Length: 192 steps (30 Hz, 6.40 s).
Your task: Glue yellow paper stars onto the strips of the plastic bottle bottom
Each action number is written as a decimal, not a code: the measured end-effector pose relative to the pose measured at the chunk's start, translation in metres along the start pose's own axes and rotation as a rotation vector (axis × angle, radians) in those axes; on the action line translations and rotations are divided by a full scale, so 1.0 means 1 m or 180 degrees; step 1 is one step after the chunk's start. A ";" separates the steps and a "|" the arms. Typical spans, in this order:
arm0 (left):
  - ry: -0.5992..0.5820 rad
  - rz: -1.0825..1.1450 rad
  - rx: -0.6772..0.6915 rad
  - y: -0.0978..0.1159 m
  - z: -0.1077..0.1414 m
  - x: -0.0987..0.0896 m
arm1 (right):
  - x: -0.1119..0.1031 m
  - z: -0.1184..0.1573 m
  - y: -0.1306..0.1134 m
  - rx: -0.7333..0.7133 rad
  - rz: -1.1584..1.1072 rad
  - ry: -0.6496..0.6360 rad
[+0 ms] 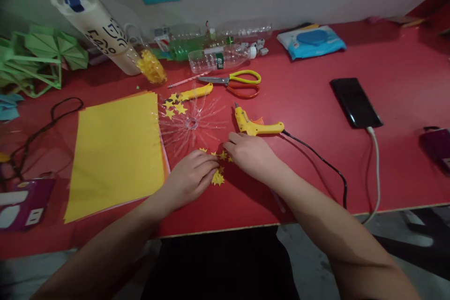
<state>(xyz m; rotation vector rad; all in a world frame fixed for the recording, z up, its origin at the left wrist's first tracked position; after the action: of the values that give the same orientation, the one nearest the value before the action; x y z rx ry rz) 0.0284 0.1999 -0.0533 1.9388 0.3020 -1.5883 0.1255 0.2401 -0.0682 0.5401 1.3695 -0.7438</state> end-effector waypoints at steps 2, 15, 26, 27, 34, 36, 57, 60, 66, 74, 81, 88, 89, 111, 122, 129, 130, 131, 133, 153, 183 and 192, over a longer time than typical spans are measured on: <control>0.0008 0.0042 -0.0010 -0.001 0.000 0.000 | 0.002 -0.001 -0.001 -0.0026 -0.0029 -0.0026; 0.0451 0.1137 -0.0777 -0.013 0.011 -0.009 | -0.037 0.013 -0.005 -0.0380 -0.2196 0.0676; 0.0891 0.1562 -0.0682 -0.016 0.012 -0.021 | -0.033 0.010 -0.005 -0.0265 -0.3123 0.0669; 0.0880 0.1553 -0.0643 -0.015 0.012 -0.021 | -0.033 0.009 -0.005 -0.0265 -0.3109 0.0665; 0.0891 0.1408 -0.0520 -0.011 0.013 -0.027 | -0.035 0.010 -0.018 -0.0600 -0.2834 0.0540; 0.0948 0.1321 -0.0484 -0.011 0.014 -0.033 | -0.042 0.015 -0.011 -0.0630 -0.2316 0.0689; 0.2139 0.1470 -0.1377 -0.063 0.053 -0.080 | -0.036 0.033 0.081 0.1047 -0.0989 0.0969; 0.2058 0.1723 -0.1395 -0.064 0.050 -0.074 | -0.044 0.042 0.068 0.0855 -0.1948 0.1487; 0.1911 0.2000 -0.1406 -0.063 0.045 -0.067 | -0.041 0.032 0.016 0.0076 -0.2573 0.1173; 0.1866 0.2049 -0.1492 -0.062 0.043 -0.063 | -0.040 0.023 -0.007 -0.0391 -0.2908 0.0730; 0.1763 0.2209 -0.1448 -0.058 0.041 -0.059 | -0.035 0.021 -0.008 -0.0346 -0.2761 0.0575; 0.1838 0.2110 -0.1418 -0.057 0.042 -0.063 | -0.035 0.023 -0.007 -0.0361 -0.2794 0.0732; 0.1825 0.2128 -0.1422 -0.057 0.042 -0.063 | -0.035 0.023 -0.007 -0.0357 -0.2806 0.0721; 0.1841 0.1943 -0.1351 -0.053 0.042 -0.065 | -0.044 0.024 -0.011 -0.0787 -0.2534 0.1143; 0.1865 0.1742 -0.1285 -0.050 0.042 -0.068 | -0.041 0.025 -0.011 -0.0771 -0.2593 0.1216; 0.1844 0.1694 -0.1317 -0.050 0.042 -0.068 | -0.041 0.024 -0.011 -0.0710 -0.2602 0.1139; 0.1847 0.1680 -0.1315 -0.050 0.042 -0.069 | -0.042 0.023 -0.011 -0.0708 -0.2595 0.1128; 0.1851 0.1671 -0.1309 -0.049 0.042 -0.069 | -0.042 0.023 -0.012 -0.0716 -0.2581 0.1124; 0.1850 0.1665 -0.1305 -0.050 0.043 -0.069 | -0.043 0.024 -0.012 -0.0745 -0.2552 0.1117; 0.1826 0.1393 -0.1327 -0.048 0.043 -0.071 | -0.041 0.024 -0.010 -0.0812 -0.2530 0.1041; -0.0233 0.5419 -0.1592 -0.026 0.010 -0.011 | -0.078 0.021 -0.021 -0.0939 -0.2054 0.1700; -0.0765 0.6050 -0.1295 -0.015 0.003 -0.003 | -0.073 0.018 -0.026 -0.1199 -0.2214 0.1435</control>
<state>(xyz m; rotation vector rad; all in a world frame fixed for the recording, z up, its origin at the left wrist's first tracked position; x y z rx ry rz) 0.0172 0.2104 -0.0558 0.8319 -0.9765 -0.3111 0.1153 0.2214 0.0088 -0.1013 2.1068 -0.9120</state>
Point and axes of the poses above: each hand's wrist, its own z-axis away from the middle knuckle, its own x-axis out of the palm, y = z × x, the point moved 8 cm from there along -z, towards the middle knuckle, and after that the axes turned 14 degrees about -y, right-handed, at the moved point
